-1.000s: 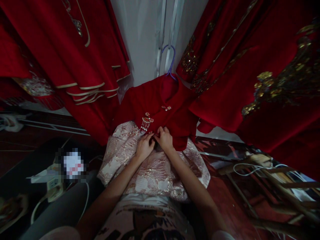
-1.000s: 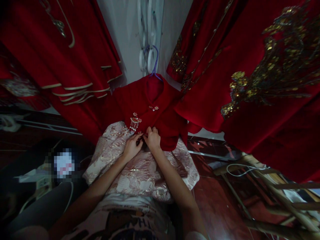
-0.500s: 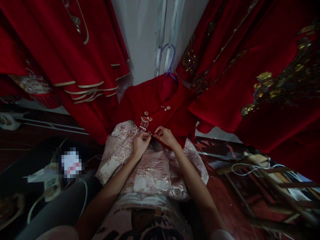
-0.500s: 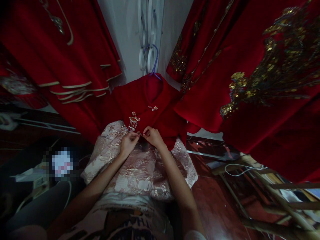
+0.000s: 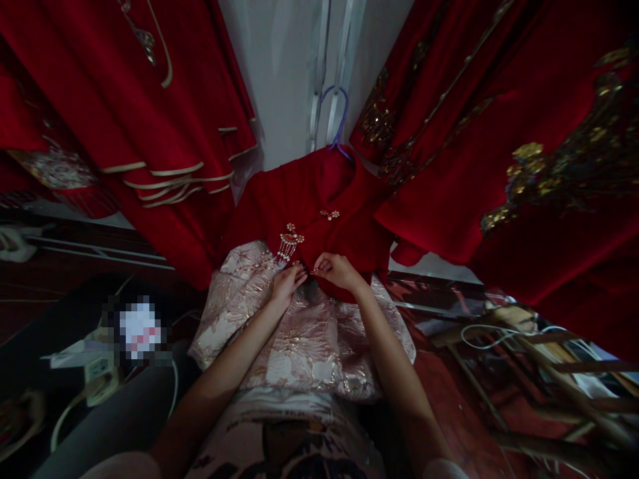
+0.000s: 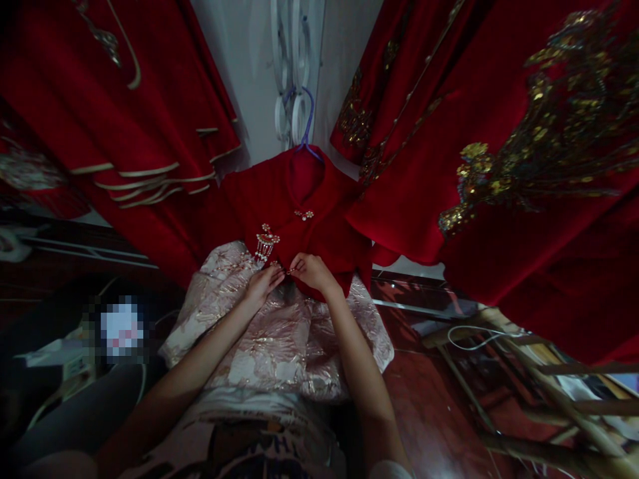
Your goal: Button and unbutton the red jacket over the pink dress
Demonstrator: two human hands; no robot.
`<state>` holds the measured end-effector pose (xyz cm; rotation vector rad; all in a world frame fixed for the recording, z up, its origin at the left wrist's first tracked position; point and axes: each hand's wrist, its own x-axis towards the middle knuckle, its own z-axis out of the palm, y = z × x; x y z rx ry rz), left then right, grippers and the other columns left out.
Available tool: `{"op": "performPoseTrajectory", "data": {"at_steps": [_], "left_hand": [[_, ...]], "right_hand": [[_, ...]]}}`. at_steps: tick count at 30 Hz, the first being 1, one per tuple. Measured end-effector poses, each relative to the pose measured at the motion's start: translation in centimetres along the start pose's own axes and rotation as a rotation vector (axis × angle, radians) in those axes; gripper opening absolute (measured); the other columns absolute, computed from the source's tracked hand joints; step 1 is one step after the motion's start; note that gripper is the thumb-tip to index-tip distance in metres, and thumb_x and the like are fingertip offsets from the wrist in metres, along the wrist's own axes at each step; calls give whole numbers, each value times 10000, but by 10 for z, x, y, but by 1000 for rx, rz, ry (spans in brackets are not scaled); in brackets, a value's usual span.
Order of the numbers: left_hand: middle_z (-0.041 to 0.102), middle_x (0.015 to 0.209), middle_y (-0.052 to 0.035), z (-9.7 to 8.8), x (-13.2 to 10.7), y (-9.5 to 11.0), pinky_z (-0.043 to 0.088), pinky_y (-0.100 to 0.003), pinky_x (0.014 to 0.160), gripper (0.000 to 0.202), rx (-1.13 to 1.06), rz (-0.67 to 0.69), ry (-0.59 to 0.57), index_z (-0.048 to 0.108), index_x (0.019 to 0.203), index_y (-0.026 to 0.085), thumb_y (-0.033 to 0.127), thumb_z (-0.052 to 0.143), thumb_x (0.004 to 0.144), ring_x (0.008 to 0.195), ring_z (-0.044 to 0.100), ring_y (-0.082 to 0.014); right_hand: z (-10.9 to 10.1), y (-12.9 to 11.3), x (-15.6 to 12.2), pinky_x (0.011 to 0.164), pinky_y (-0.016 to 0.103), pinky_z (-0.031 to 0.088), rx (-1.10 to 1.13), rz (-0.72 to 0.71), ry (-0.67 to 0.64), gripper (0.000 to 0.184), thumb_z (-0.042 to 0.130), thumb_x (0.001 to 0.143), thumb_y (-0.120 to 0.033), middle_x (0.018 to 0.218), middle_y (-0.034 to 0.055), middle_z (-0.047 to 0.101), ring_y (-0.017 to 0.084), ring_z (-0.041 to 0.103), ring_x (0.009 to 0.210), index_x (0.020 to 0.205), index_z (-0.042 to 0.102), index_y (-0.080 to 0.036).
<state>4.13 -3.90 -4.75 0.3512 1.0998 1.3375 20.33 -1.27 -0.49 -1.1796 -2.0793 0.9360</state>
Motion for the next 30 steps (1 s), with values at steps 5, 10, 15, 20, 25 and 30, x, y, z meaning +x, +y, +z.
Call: {"op": "performPoseTrajectory", "data": {"at_steps": [5, 10, 15, 20, 25, 30], "left_hand": [[718, 772, -65, -9, -3, -3, 571, -310, 866, 62, -18, 23, 13, 669, 750, 95, 148, 701, 746, 720, 684, -105], [721, 798, -50, -21, -3, -6, 594, -313, 743, 246, 7, 246, 0, 668, 844, 126, 286, 751, 677, 691, 684, -120], [728, 881, -83, -25, 0, -7, 589, -304, 737, 351, 129, 363, -63, 712, 866, 101, 367, 759, 643, 704, 682, -127], [741, 908, -97, -25, 0, -7, 570, -357, 815, 368, 235, 385, -112, 728, 916, 107, 351, 754, 643, 784, 703, -177], [748, 929, -92, -29, 1, -8, 542, -371, 876, 356, 376, 472, -96, 736, 957, 121, 291, 743, 645, 825, 704, -192], [747, 858, -56, -33, 5, -10, 561, -323, 803, 242, 371, 480, -132, 741, 881, 146, 272, 696, 680, 755, 691, -159]], "right_hand": [[5, -2, 1, 656, 199, 493, 7, -37, 9, 61, 661, 766, -137, 766, 13, 692, 108, 636, 692, 811, 637, -170], [7, -8, 1, 678, 211, 513, 64, -52, 5, 91, 694, 759, -180, 782, 13, 702, 117, 659, 714, 832, 639, -174], [17, -12, 5, 707, 215, 525, 97, -62, 84, 112, 688, 768, -172, 816, 19, 712, 114, 671, 733, 875, 655, -176], [30, -17, 6, 713, 209, 521, 34, -53, 173, 113, 631, 800, -135, 793, 4, 702, 109, 664, 739, 896, 657, -188], [35, -19, 5, 713, 206, 519, -23, -36, 176, 156, 598, 806, -108, 805, -4, 704, 108, 663, 742, 918, 650, -203], [39, -17, 6, 724, 216, 521, -91, -37, 230, 140, 572, 830, -128, 857, 4, 703, 117, 664, 757, 916, 636, -218]]}}
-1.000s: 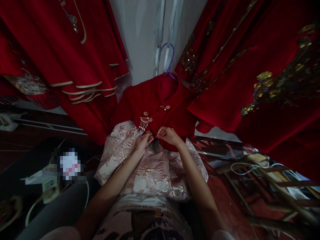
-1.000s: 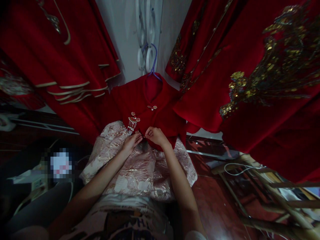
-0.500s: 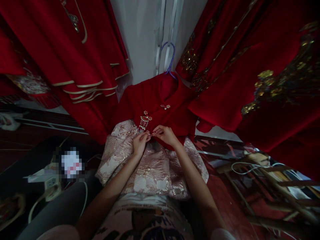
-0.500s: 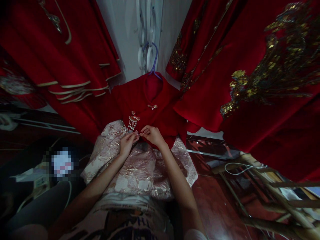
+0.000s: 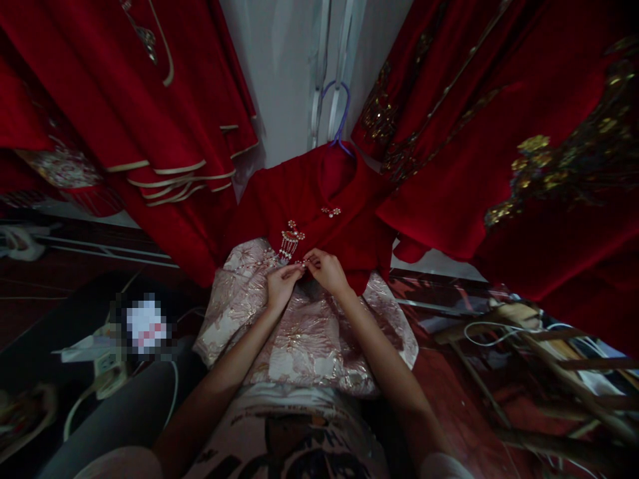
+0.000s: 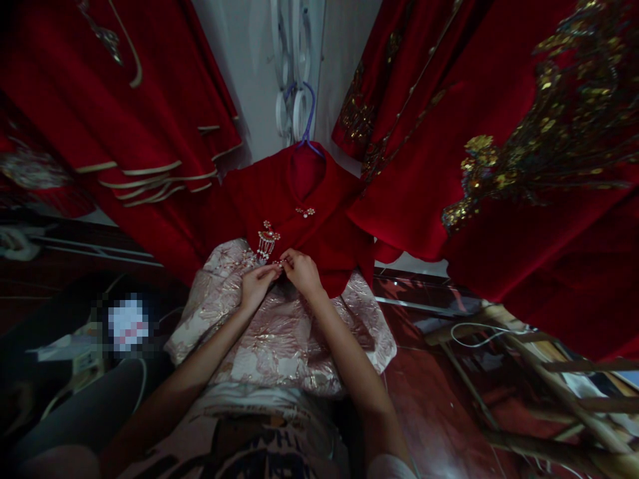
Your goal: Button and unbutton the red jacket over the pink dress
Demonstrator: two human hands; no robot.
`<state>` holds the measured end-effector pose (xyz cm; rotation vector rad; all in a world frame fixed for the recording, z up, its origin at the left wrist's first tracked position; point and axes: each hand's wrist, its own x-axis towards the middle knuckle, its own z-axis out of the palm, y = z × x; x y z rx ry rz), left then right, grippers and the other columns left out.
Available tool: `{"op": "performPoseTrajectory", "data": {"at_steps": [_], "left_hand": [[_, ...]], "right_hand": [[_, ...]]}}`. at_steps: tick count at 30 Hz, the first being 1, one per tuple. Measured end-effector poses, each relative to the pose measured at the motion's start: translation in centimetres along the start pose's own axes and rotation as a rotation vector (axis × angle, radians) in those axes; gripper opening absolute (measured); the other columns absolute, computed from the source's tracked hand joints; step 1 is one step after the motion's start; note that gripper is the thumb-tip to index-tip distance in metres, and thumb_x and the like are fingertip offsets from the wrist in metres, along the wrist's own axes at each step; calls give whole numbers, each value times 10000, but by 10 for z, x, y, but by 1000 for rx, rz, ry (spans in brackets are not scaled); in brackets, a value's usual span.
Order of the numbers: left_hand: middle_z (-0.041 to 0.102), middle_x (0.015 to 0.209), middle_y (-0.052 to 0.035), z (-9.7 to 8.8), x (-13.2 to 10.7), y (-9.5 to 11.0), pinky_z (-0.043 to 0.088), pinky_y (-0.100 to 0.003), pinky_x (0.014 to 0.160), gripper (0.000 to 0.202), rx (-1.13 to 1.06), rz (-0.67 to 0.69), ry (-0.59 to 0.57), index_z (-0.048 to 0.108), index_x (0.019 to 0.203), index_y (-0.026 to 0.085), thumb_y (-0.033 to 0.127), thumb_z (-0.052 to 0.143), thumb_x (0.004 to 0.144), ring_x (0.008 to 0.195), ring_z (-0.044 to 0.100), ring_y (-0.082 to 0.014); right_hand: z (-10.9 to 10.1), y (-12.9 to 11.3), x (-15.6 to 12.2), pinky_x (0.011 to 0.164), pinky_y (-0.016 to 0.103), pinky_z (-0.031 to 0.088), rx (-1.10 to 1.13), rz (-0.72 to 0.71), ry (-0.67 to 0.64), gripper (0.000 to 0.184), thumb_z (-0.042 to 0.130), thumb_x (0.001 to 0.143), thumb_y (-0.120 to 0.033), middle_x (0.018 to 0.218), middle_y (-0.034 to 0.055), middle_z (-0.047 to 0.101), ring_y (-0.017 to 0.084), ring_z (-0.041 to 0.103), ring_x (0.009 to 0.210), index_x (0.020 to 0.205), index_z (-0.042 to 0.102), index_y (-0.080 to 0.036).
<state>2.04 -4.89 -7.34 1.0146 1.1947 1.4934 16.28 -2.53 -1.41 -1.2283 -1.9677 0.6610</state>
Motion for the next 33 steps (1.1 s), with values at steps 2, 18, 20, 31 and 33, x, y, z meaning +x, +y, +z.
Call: {"op": "performPoseTrajectory", "data": {"at_steps": [2, 18, 20, 31, 33], "left_hand": [[736, 834, -43, 0, 0, 0, 565, -294, 766, 194, 11, 25, -17, 732, 844, 152, 263, 680, 693, 737, 679, -143], [634, 886, -28, 1, -5, 3, 455, -195, 599, 217, 313, 235, 40, 667, 931, 191, 265, 707, 731, 656, 555, -89], [639, 890, -32, 1, -6, 5, 441, -198, 592, 216, 384, 267, 20, 679, 960, 203, 268, 694, 755, 659, 555, -95], [677, 901, -43, 0, -7, 7, 498, -227, 686, 151, 250, 201, -25, 702, 852, 204, 287, 732, 730, 786, 624, -139], [675, 875, -38, 1, -7, 8, 512, -233, 699, 131, 247, 208, -33, 698, 832, 202, 293, 723, 740, 794, 630, -142]], "right_hand": [[1, 0, 0, 725, 218, 522, -5, -1, 5, 132, 571, 830, -130, 864, 8, 702, 118, 662, 753, 909, 631, -217], [-50, 9, 4, 637, 210, 512, 13, 71, -50, 114, 572, 842, -211, 793, 24, 714, 121, 673, 683, 903, 666, -193], [-41, 11, 3, 652, 213, 512, -4, 69, -98, 103, 593, 832, -216, 792, 25, 718, 123, 673, 691, 896, 670, -193], [-10, 14, 0, 677, 214, 498, -42, 76, -76, 104, 684, 779, -219, 772, 28, 698, 130, 665, 734, 849, 617, -181], [-10, 15, 0, 675, 212, 497, -16, 74, -88, 86, 675, 778, -199, 758, 24, 695, 127, 664, 721, 836, 616, -179]]}}
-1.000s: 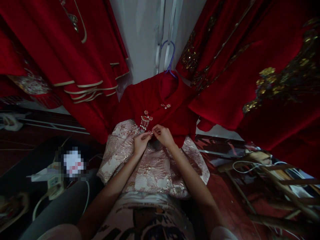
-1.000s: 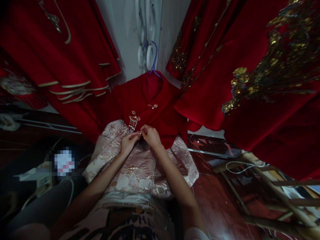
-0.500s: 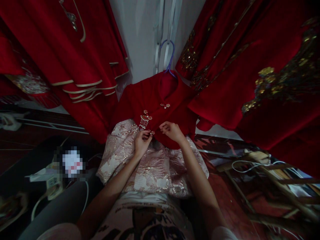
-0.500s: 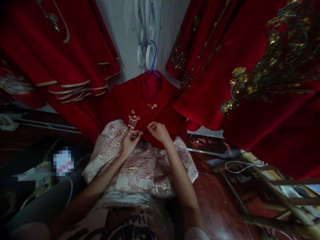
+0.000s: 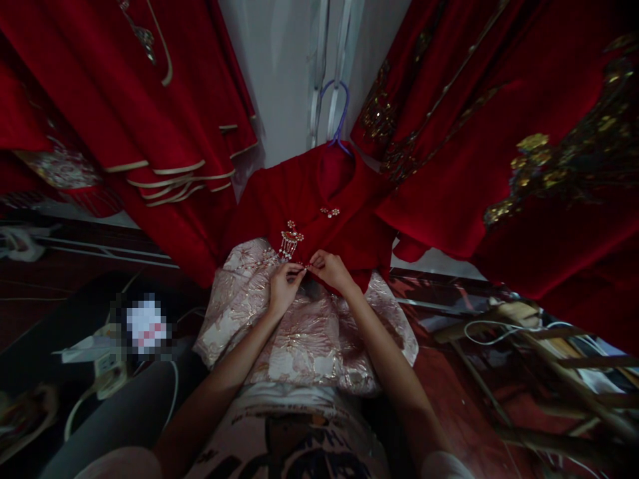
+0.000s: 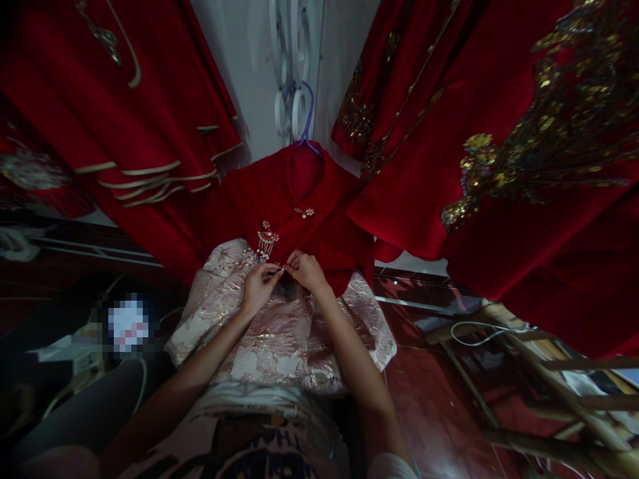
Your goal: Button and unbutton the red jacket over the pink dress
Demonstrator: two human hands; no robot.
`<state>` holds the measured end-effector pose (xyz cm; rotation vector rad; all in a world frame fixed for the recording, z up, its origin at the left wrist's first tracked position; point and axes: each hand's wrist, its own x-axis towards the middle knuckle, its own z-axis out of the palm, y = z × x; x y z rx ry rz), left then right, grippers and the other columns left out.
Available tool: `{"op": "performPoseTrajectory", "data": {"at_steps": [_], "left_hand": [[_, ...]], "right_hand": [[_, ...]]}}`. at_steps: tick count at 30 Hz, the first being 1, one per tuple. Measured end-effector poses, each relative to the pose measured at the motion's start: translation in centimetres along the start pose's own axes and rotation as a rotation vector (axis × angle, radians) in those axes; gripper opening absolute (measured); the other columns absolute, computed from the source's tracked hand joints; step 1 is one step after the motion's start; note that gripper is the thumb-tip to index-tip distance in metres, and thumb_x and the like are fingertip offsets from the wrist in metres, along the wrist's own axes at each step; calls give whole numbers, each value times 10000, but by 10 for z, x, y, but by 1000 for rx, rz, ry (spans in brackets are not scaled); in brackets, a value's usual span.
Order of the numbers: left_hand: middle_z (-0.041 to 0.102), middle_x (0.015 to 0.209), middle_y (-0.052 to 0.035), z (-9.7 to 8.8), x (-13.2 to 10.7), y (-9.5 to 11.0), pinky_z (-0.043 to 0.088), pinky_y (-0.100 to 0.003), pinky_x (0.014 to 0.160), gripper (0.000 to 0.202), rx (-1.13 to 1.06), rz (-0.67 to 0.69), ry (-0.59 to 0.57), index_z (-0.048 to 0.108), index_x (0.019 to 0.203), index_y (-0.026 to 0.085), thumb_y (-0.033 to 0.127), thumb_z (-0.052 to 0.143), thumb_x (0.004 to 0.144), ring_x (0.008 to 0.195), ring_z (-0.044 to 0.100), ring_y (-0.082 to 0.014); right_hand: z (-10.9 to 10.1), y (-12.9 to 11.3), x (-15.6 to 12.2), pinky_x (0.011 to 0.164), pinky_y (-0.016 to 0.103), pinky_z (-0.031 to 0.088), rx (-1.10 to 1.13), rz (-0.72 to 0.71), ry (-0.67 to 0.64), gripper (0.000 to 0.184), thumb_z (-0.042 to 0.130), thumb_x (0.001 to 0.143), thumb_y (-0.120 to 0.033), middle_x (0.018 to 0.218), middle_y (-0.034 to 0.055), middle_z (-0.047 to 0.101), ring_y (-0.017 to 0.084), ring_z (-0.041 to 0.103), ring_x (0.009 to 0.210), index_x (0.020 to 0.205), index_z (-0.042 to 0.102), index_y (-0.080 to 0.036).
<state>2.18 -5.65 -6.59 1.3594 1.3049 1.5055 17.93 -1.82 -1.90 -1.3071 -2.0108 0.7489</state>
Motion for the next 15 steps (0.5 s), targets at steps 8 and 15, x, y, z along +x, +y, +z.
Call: {"op": "performPoseTrajectory", "data": {"at_steps": [8, 15], "left_hand": [[683, 864, -38, 3, -1, -6, 516, -235, 708, 208, 14, 18, 13, 663, 927, 196, 302, 714, 756, 793, 646, -136], [703, 874, -54, 2, 0, -7, 527, -237, 660, 233, -68, -67, -20, 698, 889, 184, 345, 740, 725, 778, 653, -149]], "right_hand": [[0, 6, 2, 645, 201, 505, 107, -15, -56, 98, 681, 761, -199, 751, 25, 693, 120, 662, 681, 820, 608, -172], [0, 6, 2, 653, 201, 508, 99, -32, -69, 97, 678, 768, -196, 769, 25, 697, 117, 666, 692, 825, 603, -171]]}}
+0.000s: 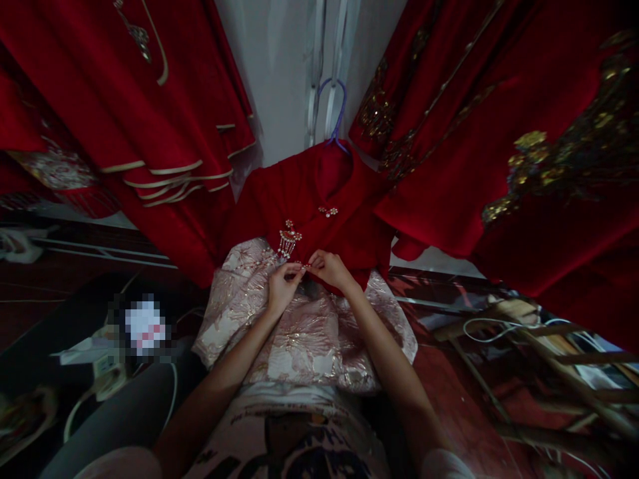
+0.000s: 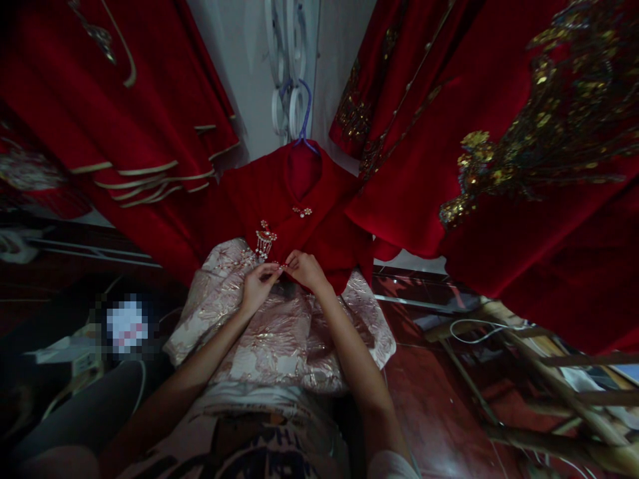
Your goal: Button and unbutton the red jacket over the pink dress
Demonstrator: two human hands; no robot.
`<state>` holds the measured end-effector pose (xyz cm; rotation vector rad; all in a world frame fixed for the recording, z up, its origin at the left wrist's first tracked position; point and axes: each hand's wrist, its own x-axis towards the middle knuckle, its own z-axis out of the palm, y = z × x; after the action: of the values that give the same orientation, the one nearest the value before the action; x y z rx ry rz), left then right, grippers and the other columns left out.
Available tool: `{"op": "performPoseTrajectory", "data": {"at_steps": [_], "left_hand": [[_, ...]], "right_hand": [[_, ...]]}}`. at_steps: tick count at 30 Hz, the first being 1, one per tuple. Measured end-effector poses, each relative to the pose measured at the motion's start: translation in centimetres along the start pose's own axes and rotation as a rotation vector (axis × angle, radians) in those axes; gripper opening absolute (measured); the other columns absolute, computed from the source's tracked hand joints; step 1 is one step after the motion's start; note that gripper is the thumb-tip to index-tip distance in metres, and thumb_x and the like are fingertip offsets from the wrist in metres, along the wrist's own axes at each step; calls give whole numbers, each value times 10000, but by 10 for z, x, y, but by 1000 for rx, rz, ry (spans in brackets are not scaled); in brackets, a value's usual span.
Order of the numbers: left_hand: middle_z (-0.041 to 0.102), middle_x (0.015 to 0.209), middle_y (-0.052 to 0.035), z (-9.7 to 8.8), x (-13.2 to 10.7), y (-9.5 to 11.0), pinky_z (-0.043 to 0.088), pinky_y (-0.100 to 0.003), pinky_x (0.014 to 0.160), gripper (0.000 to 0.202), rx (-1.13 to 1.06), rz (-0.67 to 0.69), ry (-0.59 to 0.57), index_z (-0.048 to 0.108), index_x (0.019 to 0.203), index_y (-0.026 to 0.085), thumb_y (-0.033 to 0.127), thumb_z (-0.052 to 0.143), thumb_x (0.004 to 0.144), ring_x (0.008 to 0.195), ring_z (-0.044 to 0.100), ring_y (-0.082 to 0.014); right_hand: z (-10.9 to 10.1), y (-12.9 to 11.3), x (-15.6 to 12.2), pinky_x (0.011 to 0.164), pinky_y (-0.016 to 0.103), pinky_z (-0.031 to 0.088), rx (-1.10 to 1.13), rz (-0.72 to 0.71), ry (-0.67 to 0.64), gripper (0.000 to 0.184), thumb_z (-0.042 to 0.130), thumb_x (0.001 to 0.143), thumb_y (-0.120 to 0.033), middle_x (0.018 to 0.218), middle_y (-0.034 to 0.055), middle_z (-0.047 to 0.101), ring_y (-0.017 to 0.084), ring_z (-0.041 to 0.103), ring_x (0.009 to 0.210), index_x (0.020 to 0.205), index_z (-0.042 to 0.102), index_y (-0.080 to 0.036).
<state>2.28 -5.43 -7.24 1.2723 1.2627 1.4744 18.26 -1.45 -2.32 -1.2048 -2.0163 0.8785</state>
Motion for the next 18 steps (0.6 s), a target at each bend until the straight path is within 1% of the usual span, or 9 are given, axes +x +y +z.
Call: {"op": "performPoseTrajectory", "data": {"at_steps": [4, 9, 11, 15, 18], "left_hand": [[705, 898, -62, 0, 1, -6, 552, -260, 629, 258, -26, -35, 1, 700, 894, 183, 374, 737, 723, 795, 660, -171], [715, 860, -51, -1, 3, -6, 540, -277, 761, 211, 60, 14, 29, 709, 864, 188, 345, 741, 726, 792, 665, -156], [718, 836, -44, -1, 3, -4, 532, -272, 751, 196, 107, 20, 42, 711, 848, 191, 338, 743, 723, 762, 663, -152], [721, 826, -44, -1, 2, -1, 524, -257, 683, 204, 150, 17, 45, 709, 849, 192, 352, 737, 726, 722, 659, -152], [725, 847, -52, -2, 2, -3, 522, -256, 701, 207, 145, 34, 40, 707, 856, 186, 353, 728, 736, 727, 661, -149]], "right_hand": [[0, 0, -1, 647, 201, 505, -9, 0, 2, 92, 673, 774, -193, 775, 26, 698, 118, 664, 690, 832, 604, -174], [1, -1, -2, 640, 198, 497, -15, -4, -10, 96, 675, 773, -191, 774, 24, 698, 116, 659, 687, 837, 607, -172], [1, -1, -1, 640, 196, 495, -24, 5, -10, 97, 679, 772, -194, 772, 23, 699, 114, 660, 687, 835, 609, -172], [2, -1, -1, 640, 197, 491, -51, 14, 3, 104, 693, 766, -200, 753, 19, 699, 115, 662, 683, 829, 614, -172], [2, -2, -1, 638, 196, 488, -56, 11, 0, 105, 693, 769, -198, 752, 17, 701, 115, 663, 679, 835, 615, -175]]}}
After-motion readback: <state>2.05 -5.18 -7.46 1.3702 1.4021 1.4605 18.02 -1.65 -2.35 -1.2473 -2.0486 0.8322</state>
